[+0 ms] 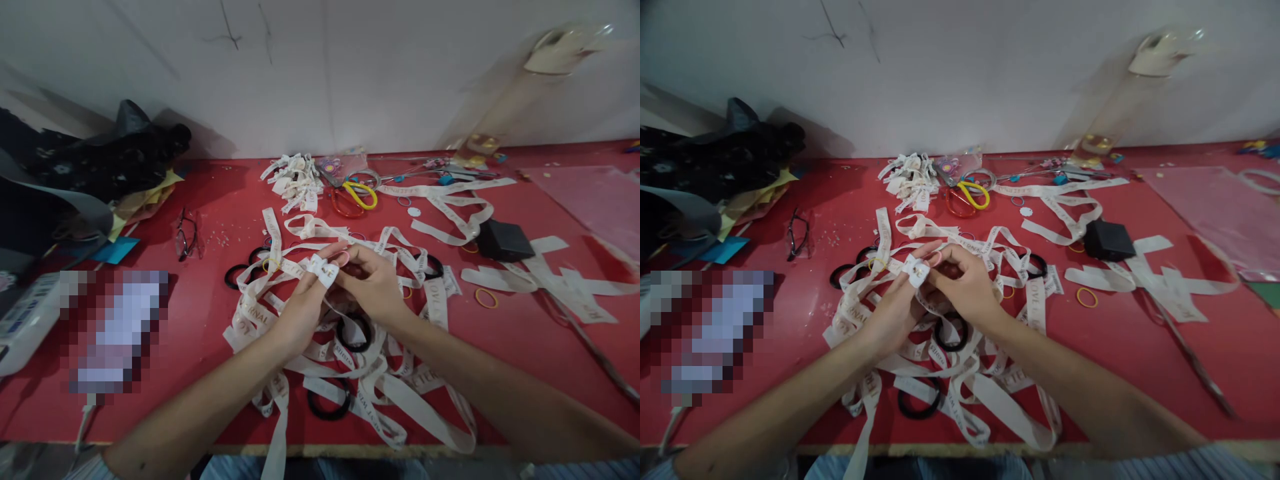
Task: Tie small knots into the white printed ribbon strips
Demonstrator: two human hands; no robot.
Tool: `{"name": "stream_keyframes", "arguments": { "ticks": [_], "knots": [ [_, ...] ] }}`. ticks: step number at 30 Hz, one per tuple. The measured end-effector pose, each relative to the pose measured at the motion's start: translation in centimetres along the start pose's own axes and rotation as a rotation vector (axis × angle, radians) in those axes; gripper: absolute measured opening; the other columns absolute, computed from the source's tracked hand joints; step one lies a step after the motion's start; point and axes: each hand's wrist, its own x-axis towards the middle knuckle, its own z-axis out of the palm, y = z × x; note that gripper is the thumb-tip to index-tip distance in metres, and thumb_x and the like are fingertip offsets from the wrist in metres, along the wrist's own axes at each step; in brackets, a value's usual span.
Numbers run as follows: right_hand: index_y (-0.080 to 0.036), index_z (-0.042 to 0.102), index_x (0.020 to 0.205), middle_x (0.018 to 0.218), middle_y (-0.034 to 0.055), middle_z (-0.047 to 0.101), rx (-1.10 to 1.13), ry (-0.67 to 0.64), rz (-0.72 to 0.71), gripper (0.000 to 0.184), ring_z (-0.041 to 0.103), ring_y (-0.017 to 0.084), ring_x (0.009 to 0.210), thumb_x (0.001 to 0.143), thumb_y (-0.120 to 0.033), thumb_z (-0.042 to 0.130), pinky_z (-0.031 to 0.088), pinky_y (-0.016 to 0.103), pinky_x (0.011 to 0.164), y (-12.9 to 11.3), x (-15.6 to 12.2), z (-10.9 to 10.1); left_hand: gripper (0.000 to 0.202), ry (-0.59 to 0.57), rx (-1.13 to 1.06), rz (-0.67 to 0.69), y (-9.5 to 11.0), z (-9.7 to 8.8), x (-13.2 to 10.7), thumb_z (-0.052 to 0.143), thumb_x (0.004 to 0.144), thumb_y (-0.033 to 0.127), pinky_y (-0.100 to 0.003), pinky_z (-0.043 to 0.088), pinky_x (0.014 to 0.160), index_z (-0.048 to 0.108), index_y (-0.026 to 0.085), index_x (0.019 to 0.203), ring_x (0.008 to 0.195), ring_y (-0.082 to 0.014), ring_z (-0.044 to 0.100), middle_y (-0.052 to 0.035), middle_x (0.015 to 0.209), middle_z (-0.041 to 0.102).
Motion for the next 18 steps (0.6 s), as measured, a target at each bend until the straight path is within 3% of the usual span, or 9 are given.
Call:
{"name": "stream_keyframes", "arguments": {
  "ticks": [5,10,14,18],
  "knots": [
    [-0.019,0.055,0.069,0.059,-0.0072,0.053,0.223,0.001,0.097,0.026,0.045,0.005,0.047,0.066,-0.022,0.08,0.037,0.013,0.037,0.1,0.2,-0.1,0.045,-0.021,0.193,0.043,0.4,-0.3,0.2,0.061,0.087,0.03,-0.035,0.044,0.103,0.056,0.031,0.132,0.122,-0.0213,0.054,-0.0012,0.13,0.061],
    [-0.019,0.052,0.067,0.058,-0.0078,0.051,0.4,0.009,0.13,0.031,0.04,0.005,0.044,0.063,-0.021,0.083,0.036,0.014,0.036,0.5,0.4,0.0,0.049,-0.084,0.407,0.073,1.3,-0.4,0.3,0.061,0.086,0.031,-0.037,0.048,0.101,0.053,0.031,0.135,0.118,-0.0219,0.057,-0.0013,0.126,0.064],
    [-0.019,0.05,0.066,0.057,-0.0084,0.053,0.499,-0.033,0.177,0.034,0.031,0.001,0.037,0.063,-0.021,0.084,0.032,0.014,0.033,0.3,0.4,0.2,0.052,-0.086,0.333,0.029,1.0,-0.7,0.4,0.056,0.089,0.036,-0.037,0.054,0.091,0.047,0.03,0.14,0.105,-0.0209,0.064,-0.0029,0.114,0.069],
    [-0.018,0.047,0.063,0.058,-0.0086,0.055,0.525,-0.035,0.163,0.037,0.031,0.0,0.037,0.064,-0.022,0.084,0.03,0.012,0.033,0.1,0.4,0.4,0.049,-0.03,0.25,0.019,0.2,-1.3,0.8,0.048,0.091,0.044,-0.035,0.056,0.081,0.05,0.027,0.138,0.091,-0.0208,0.068,-0.0045,0.099,0.073]
  ]
}}
